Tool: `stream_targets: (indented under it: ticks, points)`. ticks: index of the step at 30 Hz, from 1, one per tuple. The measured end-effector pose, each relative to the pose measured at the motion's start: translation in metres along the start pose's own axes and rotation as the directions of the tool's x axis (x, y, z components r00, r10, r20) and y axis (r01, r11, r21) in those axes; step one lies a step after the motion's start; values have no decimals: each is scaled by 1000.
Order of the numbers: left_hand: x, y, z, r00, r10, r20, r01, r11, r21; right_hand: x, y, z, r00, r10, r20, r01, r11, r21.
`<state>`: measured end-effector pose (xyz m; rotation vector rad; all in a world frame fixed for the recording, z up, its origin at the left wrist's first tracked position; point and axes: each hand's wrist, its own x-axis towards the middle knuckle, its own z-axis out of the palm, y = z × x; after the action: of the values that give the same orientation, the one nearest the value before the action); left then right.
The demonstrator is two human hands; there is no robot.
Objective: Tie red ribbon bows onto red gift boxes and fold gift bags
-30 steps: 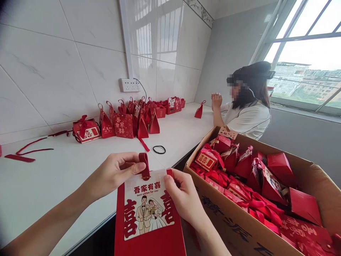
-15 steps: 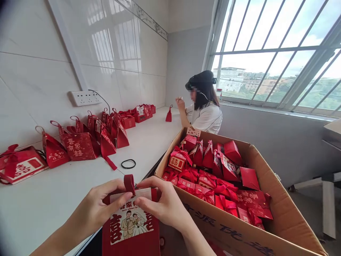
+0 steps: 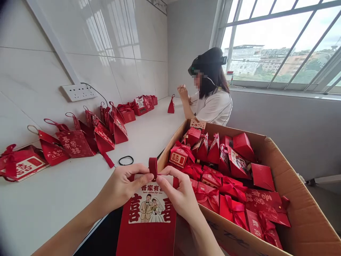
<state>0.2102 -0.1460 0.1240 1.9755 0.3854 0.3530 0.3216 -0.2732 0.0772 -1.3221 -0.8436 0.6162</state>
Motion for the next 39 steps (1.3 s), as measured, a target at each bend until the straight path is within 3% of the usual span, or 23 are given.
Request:
stream_targets:
  ticks: [7, 13, 17, 23, 25, 27, 29, 31, 32, 34, 39]
  points:
    - [16, 0, 6, 998, -56, 0, 56, 998, -10, 11, -4, -7, 999, 18, -45, -25, 988, -150]
    - [14, 2, 5, 994, -92, 60, 94, 995, -31, 11, -10, -10, 998, -26, -49, 16, 979, -202]
    - [8, 7, 8, 995, -12, 100, 14, 1000, -20, 6, -16, -14, 995, -100, -7, 96, 966, -238]
    - [8, 12, 12, 986, 166, 25, -168, 972, 164, 3, -12, -22, 977, -211, -2, 197, 915, -351]
    - [7, 13, 7, 951, 290, -103, -247, 919, 308, 2, -6, -25, 931, -352, -98, 270, 843, -465]
    - [5, 15, 4, 850, 442, -284, -277, 836, 473, -3, 0, -26, 814, -553, -178, 344, 706, -620]
    - [2, 17, 9, 706, 575, -413, -251, 749, 613, -10, 6, -23, 725, -679, -113, 408, 556, -724]
    - [1, 18, 22, 609, 655, -447, -236, 688, 686, -17, 13, -17, 715, -699, 24, 475, 461, -750]
    - [1, 19, 32, 593, 674, -440, -248, 673, 697, -19, 16, -14, 723, -687, 74, 495, 440, -749]
    - [3, 18, 53, 601, 686, -411, -301, 671, 678, -21, 25, -8, 740, -667, 82, 477, 436, -763]
    - [15, 18, 91, 628, 698, -344, -384, 663, 643, -16, 47, -11, 812, -573, -116, 281, 557, -782]
